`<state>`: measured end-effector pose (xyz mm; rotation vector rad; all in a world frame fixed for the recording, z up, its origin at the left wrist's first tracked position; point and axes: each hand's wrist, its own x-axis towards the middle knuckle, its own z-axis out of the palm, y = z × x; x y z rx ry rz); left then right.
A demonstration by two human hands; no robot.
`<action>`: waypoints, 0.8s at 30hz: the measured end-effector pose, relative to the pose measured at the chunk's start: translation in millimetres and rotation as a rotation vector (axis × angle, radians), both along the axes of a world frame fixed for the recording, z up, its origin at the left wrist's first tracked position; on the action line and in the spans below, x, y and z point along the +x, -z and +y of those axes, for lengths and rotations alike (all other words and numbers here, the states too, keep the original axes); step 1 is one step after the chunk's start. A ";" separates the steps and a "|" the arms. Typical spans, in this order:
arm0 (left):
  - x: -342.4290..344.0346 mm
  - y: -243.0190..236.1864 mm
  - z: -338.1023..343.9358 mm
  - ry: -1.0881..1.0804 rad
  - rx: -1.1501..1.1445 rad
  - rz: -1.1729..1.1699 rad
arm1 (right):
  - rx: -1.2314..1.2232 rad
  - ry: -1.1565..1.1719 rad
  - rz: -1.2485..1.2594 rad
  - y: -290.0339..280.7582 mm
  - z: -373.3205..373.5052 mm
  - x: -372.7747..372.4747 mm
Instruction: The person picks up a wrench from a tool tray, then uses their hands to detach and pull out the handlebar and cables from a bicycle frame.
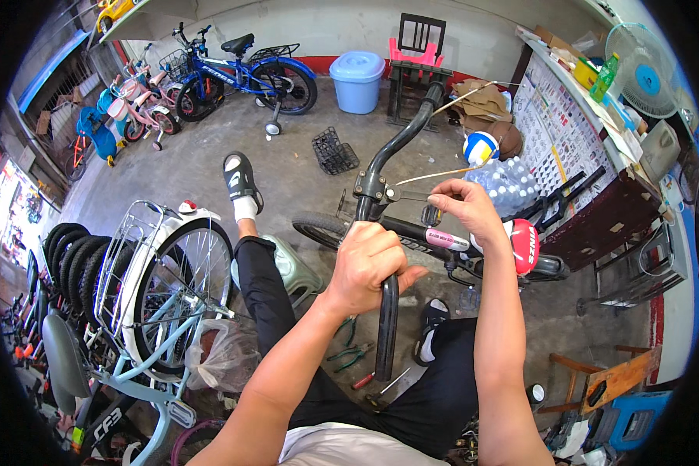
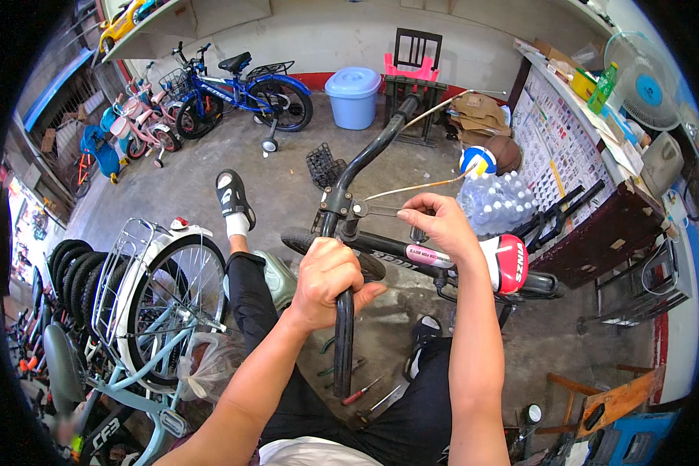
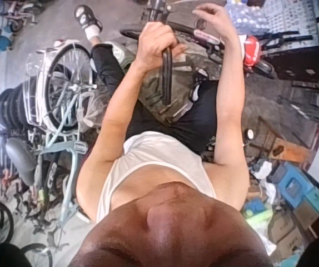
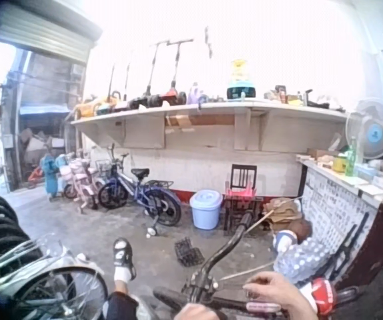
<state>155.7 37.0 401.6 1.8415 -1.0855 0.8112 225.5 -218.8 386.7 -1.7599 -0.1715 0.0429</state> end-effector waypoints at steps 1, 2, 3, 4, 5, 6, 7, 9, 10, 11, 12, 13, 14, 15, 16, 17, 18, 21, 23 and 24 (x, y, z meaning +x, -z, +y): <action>-0.1 -0.3 0.6 -0.003 0.004 0.003 | 0.012 0.007 -0.038 2.3 -1.6 1.3; -0.2 -0.1 0.2 -0.006 0.001 0.006 | 0.071 0.030 -0.043 4.1 -6.4 1.6; -0.2 -0.1 -0.3 -0.009 -0.001 0.010 | 0.129 0.054 -0.048 6.1 -12.6 1.1; -0.2 -0.2 -0.5 -0.005 0.001 0.008 | 0.187 0.078 -0.053 7.4 -17.9 0.0; -0.1 0.1 0.4 -0.009 0.002 0.006 | 0.223 0.070 -0.072 5.0 -17.4 -1.6; 0.4 0.0 0.9 -0.014 0.003 0.004 | 0.244 0.060 -0.048 4.8 -14.4 -7.3; 1.3 -0.4 1.0 -0.017 0.000 -0.001 | 0.265 0.050 -0.024 5.7 -9.0 -16.8; 1.8 1.9 -0.9 -0.015 -0.008 -0.006 | 0.352 0.019 0.108 5.3 6.0 -38.4; 2.8 2.1 -1.6 -0.018 -0.015 -0.005 | 0.365 0.016 0.160 9.1 13.3 -44.5; 4.6 2.0 -3.4 -0.016 -0.022 -0.002 | 0.351 0.017 0.161 13.3 21.0 -50.0; 6.0 1.3 -4.3 -0.017 -0.027 0.000 | 0.338 0.015 0.162 17.6 29.3 -54.4; 6.4 0.9 -5.1 -0.015 -0.029 0.008 | 0.270 0.014 0.165 25.3 35.0 -57.5; 7.6 -0.2 -6.3 -0.017 -0.034 0.004 | 0.204 0.011 0.164 29.6 41.4 -60.0; 8.6 -1.1 -7.9 -0.020 -0.040 0.001 | 0.147 0.040 0.135 30.0 48.3 -65.9; 9.5 -1.6 -9.4 -0.022 -0.046 -0.003 | 0.107 0.073 0.127 31.3 51.6 -68.4; 10.2 -1.8 -9.1 -0.023 -0.043 -0.003 | 0.126 0.071 0.103 30.8 54.4 -69.5; 10.9 -2.0 -8.7 -0.023 -0.041 -0.003 | 0.144 0.068 0.080 29.0 56.0 -70.8; 12.3 -2.1 -9.0 -0.024 -0.042 -0.006 | 0.198 0.070 0.098 21.3 55.9 -74.9; 12.7 -1.1 -9.2 -0.027 -0.037 -0.005 | 0.207 0.094 0.169 18.8 54.7 -75.0; 12.7 0.0 -8.7 -0.030 -0.032 -0.002 | 0.211 0.107 0.206 18.2 54.1 -75.8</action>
